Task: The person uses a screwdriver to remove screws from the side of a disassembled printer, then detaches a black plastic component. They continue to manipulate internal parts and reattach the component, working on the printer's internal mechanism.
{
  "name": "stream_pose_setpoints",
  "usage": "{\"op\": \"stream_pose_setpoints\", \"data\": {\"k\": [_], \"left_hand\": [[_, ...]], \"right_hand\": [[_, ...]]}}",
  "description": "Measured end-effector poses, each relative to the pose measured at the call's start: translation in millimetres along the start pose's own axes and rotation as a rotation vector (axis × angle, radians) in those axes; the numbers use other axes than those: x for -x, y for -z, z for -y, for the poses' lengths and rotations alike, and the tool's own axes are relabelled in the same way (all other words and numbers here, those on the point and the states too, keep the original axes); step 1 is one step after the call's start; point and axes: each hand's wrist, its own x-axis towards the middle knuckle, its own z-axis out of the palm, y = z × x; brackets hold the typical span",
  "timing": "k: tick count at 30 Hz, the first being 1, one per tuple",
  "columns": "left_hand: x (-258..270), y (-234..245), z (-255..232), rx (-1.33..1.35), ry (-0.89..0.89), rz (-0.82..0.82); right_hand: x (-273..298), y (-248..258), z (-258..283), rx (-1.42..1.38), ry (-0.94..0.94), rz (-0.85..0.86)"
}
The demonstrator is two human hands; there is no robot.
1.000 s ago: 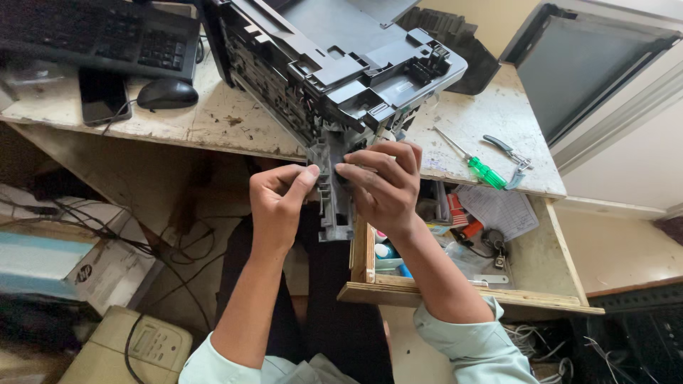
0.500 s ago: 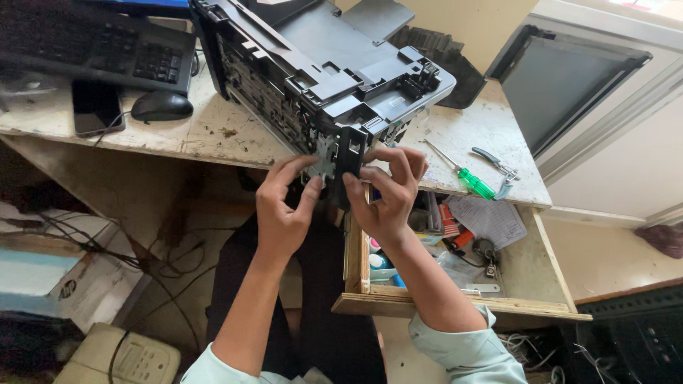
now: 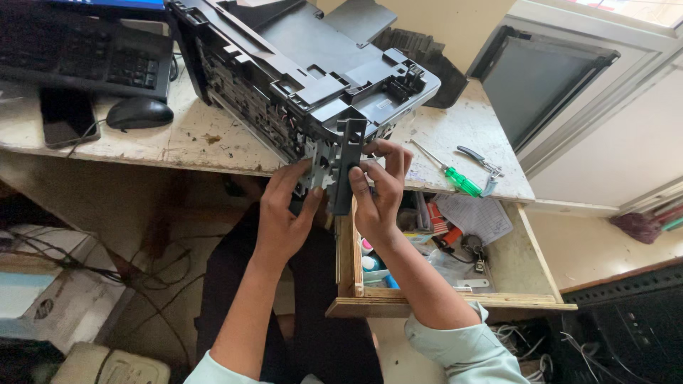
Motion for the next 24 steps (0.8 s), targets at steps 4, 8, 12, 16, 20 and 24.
{"op": "stream_pose_setpoints", "data": {"k": [4, 8, 12, 16, 20, 24], "left_hand": [[-3.0, -2.1, 0.5, -0.004, -0.012, -0.02], [-4.3, -6.4, 2.4, -0.019, -0.031, -0.048], [-2.4, -9.3, 6.4, -0.024, -0.017, -0.059], [-1.1, -8.0, 9.5, 0.008, -0.017, -0.029], [-0.2, -7.5, 6.6, 0.033, -0.054, -0.022], [-1.6, -7.8, 0.6, 0.028, -0.015, -0.012]], "right_hand": [[-0.7, 1.5, -0.8, -0.078, -0.042, 0.01], [-1.7, 1.2, -0.7, -0.15, -0.079, 0.011], [-1.2, 2.3, -0.2, -0.161, -0.085, 0.015], [-1.1, 3.2, -0.2, -0.134, -0.071, 0.002], [-0.6, 3.3, 0.0, -0.084, -0.051, -0.003], [0.8, 4.3, 0.3, -0.047, -0.025, 0.008]]}}
